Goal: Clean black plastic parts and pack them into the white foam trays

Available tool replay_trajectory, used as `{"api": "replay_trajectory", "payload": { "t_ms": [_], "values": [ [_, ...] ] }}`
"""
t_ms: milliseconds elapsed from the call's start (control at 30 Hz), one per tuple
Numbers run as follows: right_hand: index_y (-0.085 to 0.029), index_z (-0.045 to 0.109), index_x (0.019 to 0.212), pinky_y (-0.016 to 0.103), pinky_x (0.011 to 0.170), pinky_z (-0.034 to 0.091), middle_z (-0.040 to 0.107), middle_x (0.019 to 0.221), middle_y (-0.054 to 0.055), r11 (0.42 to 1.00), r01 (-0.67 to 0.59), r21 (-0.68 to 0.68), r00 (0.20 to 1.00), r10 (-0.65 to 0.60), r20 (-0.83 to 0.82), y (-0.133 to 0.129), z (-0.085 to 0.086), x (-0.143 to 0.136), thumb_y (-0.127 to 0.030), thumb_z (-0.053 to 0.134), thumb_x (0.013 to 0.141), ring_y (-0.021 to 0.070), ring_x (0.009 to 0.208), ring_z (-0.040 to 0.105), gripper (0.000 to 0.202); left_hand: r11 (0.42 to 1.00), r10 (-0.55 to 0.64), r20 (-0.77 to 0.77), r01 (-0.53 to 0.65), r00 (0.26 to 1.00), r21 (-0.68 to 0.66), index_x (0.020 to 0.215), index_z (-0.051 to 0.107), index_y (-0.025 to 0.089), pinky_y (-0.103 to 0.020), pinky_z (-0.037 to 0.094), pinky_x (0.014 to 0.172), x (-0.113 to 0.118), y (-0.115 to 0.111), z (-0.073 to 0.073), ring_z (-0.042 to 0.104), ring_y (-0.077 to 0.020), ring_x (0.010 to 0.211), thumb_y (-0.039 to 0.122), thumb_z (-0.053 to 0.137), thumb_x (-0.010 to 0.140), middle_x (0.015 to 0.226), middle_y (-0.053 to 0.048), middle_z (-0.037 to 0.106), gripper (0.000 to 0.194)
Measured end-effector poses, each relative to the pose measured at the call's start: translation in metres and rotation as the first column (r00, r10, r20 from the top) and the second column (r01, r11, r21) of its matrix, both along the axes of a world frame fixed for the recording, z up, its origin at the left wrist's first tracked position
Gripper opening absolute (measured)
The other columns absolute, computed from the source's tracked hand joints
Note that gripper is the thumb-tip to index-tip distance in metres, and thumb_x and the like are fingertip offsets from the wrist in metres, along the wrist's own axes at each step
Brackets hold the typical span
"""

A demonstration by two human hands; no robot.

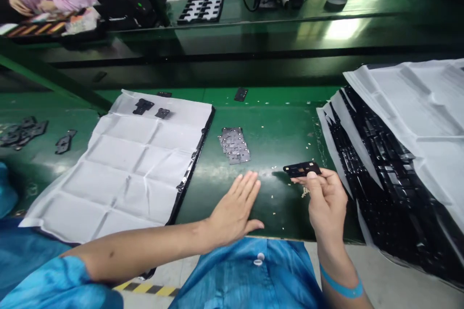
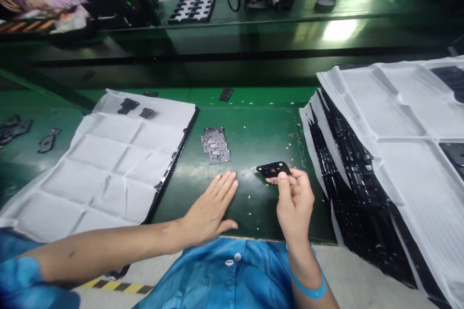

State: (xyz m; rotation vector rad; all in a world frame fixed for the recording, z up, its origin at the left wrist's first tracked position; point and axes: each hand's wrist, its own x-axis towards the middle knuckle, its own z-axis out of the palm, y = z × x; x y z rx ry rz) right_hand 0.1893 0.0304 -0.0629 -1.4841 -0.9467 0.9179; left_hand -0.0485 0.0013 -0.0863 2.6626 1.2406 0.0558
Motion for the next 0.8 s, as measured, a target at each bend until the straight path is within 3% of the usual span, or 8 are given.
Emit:
{"api": "replay_trajectory", "payload": {
  "t_ms": [100, 200, 300, 433, 533, 600, 700, 800],
  "values": [
    [-0.020, 0.066, 0.108, 0.040, 0.086, 0.061, 0.081, 0.097, 0.008, 1.000, 0.010, 0.025, 1.000, -0.010, 0.005, 0.002, -0.002, -0.001, -0.048, 0.073, 0.097, 0.0234, 0.086, 0.080, 0.031, 0.999, -0.036, 0.055, 0.037, 0.998, -0.005, 0.164, 0.029, -0.004, -0.054, 0.015, 0.135, 0.034, 0.006, -0.002, 0.009, -0.0397, 0.165, 0.075, 0.040, 0.101, 0.174, -0.029, 0.018, 0.100],
    [-0.019, 0.070, 0.106, 0.042, 0.095, 0.060, 0.079, 0.117, 0.012, 0.993, 0.015, 0.114, 1.000, -0.016, 0.014, 0.006, 0.000, -0.001, -0.044, 0.077, 0.094, 0.0248, 0.103, 0.078, 0.029, 0.997, -0.079, 0.128, 0.081, 0.989, -0.014, 0.163, 0.029, -0.004, -0.052, 0.013, 0.136, 0.076, 0.023, -0.002, 0.016, -0.0387, 0.165, 0.066, 0.042, 0.105, 0.174, -0.027, 0.024, 0.091],
    [-0.018, 0.071, 0.100, 0.039, 0.094, 0.060, 0.078, 0.115, 0.011, 0.974, 0.096, 0.205, 0.993, -0.109, 0.053, 0.010, 0.005, 0.006, -0.039, 0.081, 0.091, 0.0236, 0.104, 0.076, 0.024, 0.991, -0.126, 0.210, 0.132, 0.969, -0.012, 0.164, 0.027, -0.001, -0.047, 0.015, 0.137, 0.106, 0.041, 0.002, 0.022, -0.0335, 0.164, 0.052, 0.043, 0.109, 0.174, -0.023, 0.027, 0.078],
    [-0.019, 0.071, 0.100, 0.035, 0.081, 0.061, 0.076, 0.089, 0.003, 0.924, 0.258, 0.282, 0.960, -0.278, 0.035, 0.015, 0.012, 0.024, -0.038, 0.082, 0.091, 0.0173, 0.076, 0.074, 0.024, 0.984, -0.175, 0.252, 0.179, 0.952, 0.010, 0.164, 0.026, -0.002, -0.046, 0.017, 0.136, 0.098, 0.043, 0.010, 0.012, -0.0329, 0.166, 0.047, 0.045, 0.109, 0.176, -0.024, 0.020, 0.076],
    [-0.019, 0.065, 0.099, 0.035, 0.072, 0.063, 0.073, 0.083, 0.000, 0.921, 0.261, 0.290, 0.964, -0.264, -0.027, 0.017, 0.014, 0.032, -0.039, 0.083, 0.090, 0.0176, 0.067, 0.075, 0.027, 0.977, -0.212, 0.215, 0.212, 0.953, 0.022, 0.166, 0.024, 0.000, -0.054, 0.016, 0.135, 0.071, 0.023, 0.009, 0.001, -0.0376, 0.166, 0.063, 0.046, 0.105, 0.177, -0.025, 0.012, 0.091],
    [-0.020, 0.062, 0.098, 0.038, 0.074, 0.065, 0.075, 0.085, 0.000, 0.939, 0.229, 0.256, 0.974, -0.219, -0.065, 0.018, 0.012, 0.033, -0.040, 0.082, 0.091, 0.0198, 0.069, 0.078, 0.029, 0.971, -0.239, 0.177, 0.238, 0.955, 0.030, 0.166, 0.025, 0.000, -0.057, 0.015, 0.134, 0.062, 0.009, 0.004, 0.002, -0.0402, 0.166, 0.075, 0.043, 0.100, 0.176, -0.028, 0.012, 0.101],
    [-0.020, 0.062, 0.097, 0.039, 0.083, 0.065, 0.077, 0.092, 0.003, 0.963, 0.169, 0.212, 0.985, -0.155, -0.080, 0.015, 0.008, 0.033, -0.041, 0.079, 0.093, 0.0202, 0.079, 0.079, 0.028, 0.965, -0.264, 0.159, 0.259, 0.952, 0.046, 0.166, 0.026, 0.000, -0.057, 0.012, 0.134, 0.078, 0.003, -0.002, 0.008, -0.0414, 0.166, 0.080, 0.038, 0.098, 0.176, -0.029, 0.014, 0.105],
    [-0.020, 0.066, 0.096, 0.032, 0.081, 0.061, 0.076, 0.097, 0.003, 0.976, 0.131, 0.172, 0.991, -0.128, -0.028, 0.010, 0.006, 0.034, -0.040, 0.081, 0.092, 0.0160, 0.079, 0.075, 0.025, 0.964, -0.265, 0.199, 0.257, 0.943, 0.068, 0.164, 0.028, -0.002, -0.054, 0.013, 0.135, 0.119, 0.023, -0.005, 0.013, -0.0406, 0.165, 0.075, 0.041, 0.101, 0.175, -0.028, 0.019, 0.101]
  ]
}}
